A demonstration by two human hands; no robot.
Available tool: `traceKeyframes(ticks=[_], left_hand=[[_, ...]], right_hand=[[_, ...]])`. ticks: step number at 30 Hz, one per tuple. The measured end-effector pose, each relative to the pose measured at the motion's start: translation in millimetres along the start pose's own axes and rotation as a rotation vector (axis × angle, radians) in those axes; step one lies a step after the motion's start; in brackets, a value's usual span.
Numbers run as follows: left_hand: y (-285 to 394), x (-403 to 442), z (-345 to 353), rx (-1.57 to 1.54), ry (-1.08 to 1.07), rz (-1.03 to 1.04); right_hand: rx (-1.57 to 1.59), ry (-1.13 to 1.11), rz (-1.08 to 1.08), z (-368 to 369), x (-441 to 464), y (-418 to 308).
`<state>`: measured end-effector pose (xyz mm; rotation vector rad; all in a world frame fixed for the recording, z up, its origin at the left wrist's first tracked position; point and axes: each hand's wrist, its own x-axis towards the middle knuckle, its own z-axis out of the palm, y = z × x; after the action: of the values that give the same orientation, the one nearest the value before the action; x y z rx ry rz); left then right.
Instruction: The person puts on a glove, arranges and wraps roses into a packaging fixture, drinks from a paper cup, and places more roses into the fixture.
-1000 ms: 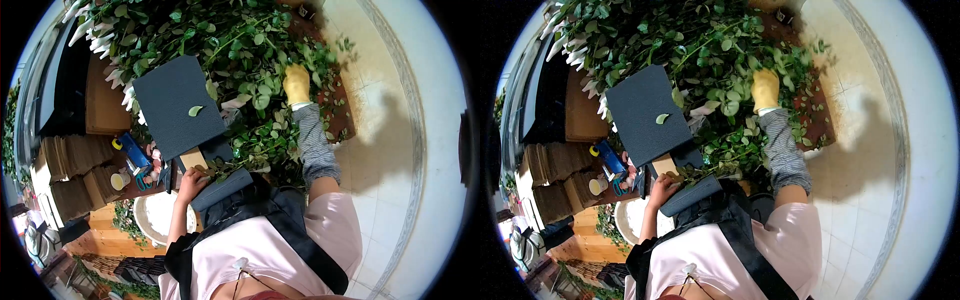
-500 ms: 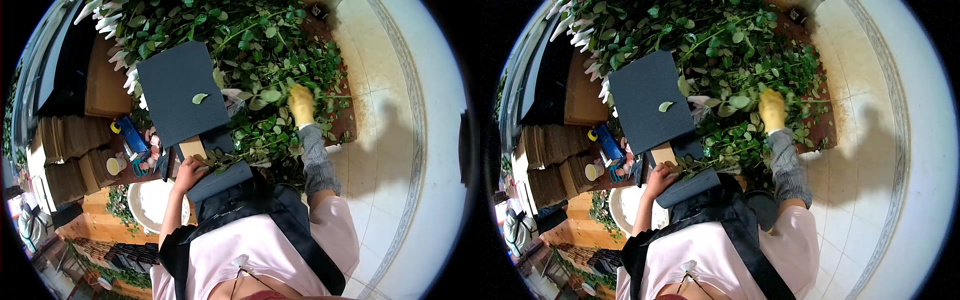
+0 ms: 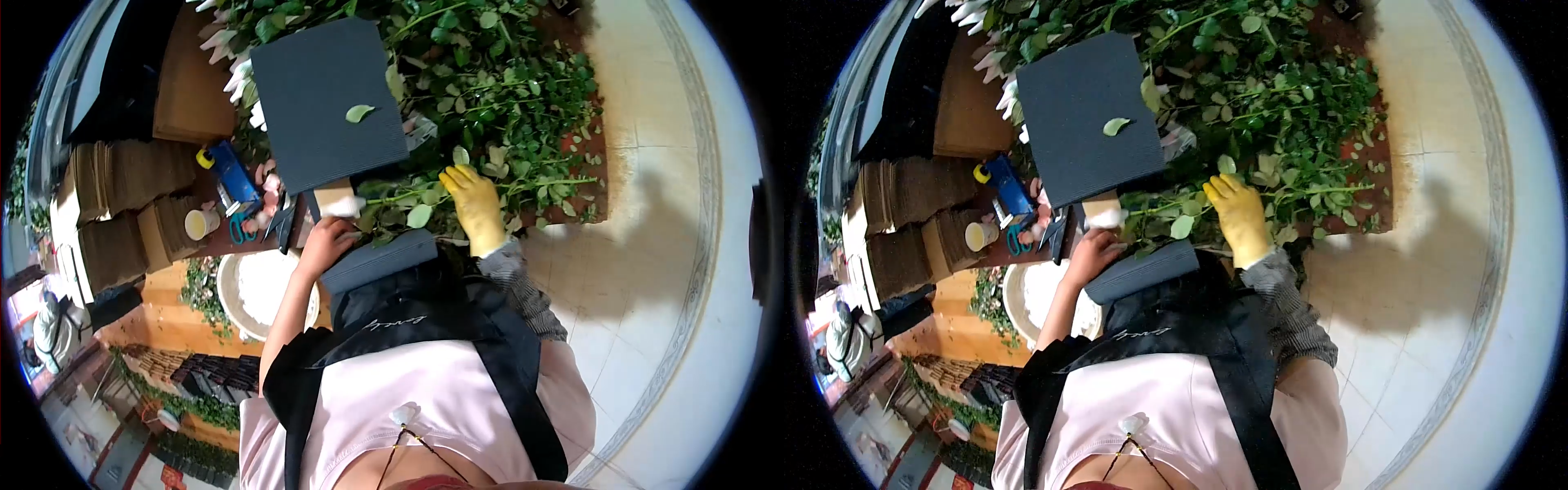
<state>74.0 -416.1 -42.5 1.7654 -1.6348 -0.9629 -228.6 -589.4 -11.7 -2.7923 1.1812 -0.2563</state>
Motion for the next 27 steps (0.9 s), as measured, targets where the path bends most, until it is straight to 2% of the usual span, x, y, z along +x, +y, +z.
traceKeyframes(ticks=[1, 2, 4, 6, 8, 10, 12, 14, 15, 16, 17, 18, 20, 22, 24, 25, 26, 27], left_hand=[[2, 0, -3, 0.009, -0.033, -0.012], [5, -2, -5, 0.014, -0.039, -0.02], [9, -2, -7, 0.141, -0.033, 0.076], [9, -1, -6, 0.23, -0.08, 0.082], [23, 6, -12, 0.603, 0.0, 0.248], [36, 10, -18, 0.754, 0.063, 0.266], [32, 11, -12, 0.82, 0.154, 0.242], [22, 7, -11, 0.66, -0.01, 0.066], [13, 5, -6, 0.611, -0.022, 0.091], [4, 1, 0, 0.567, -0.032, 0.103], [-1, 1, 2, 0.431, 0.045, 0.156], [-2, 1, 3, 0.435, 0.042, 0.163], [-4, -2, 2, 0.152, 0.008, -0.055], [-5, -3, 4, 0.137, 0.058, -0.029], [-4, -4, 6, 0.11, 0.088, -0.171], [-4, -4, 6, 0.132, 0.053, -0.245], [-3, -4, 7, 0.131, 0.06, -0.263], [-4, -4, 7, 0.125, 0.087, -0.187]], right_hand=[[-0.168, -0.145, 0.009, 26, -9, -6], [-0.182, -0.251, 0.013, 45, -14, -11], [-0.081, -0.221, -0.057, 79, -23, 0], [-0.099, -0.223, -0.067, 85, -26, 4], [-0.144, -0.224, -0.082, 81, -28, 2], [-0.117, -0.292, -0.074, 78, -22, 0], [-0.048, -0.188, -0.02, 137, -39, 14], [-0.066, -0.307, -0.043, 34, -9, -13], [0.097, -0.001, -0.066, 69, -34, 1], [0.093, -0.58, 0.144, -25, 1, -26], [0.083, -0.615, 0.21, -31, 5, -26], [0.079, -0.651, 0.27, -32, 7, -26], [-0.136, -0.44, 0.34, 5, -10, -18], [-0.249, -0.521, 0.367, 2, -7, -19], [-0.102, -0.597, 0.24, -12, -9, -15], [-0.118, -0.386, 0.21, 6, -12, -13], [-0.112, -0.394, 0.193, 21, -19, -6], [-0.097, -0.19, 0.209, 22, -19, -6]])
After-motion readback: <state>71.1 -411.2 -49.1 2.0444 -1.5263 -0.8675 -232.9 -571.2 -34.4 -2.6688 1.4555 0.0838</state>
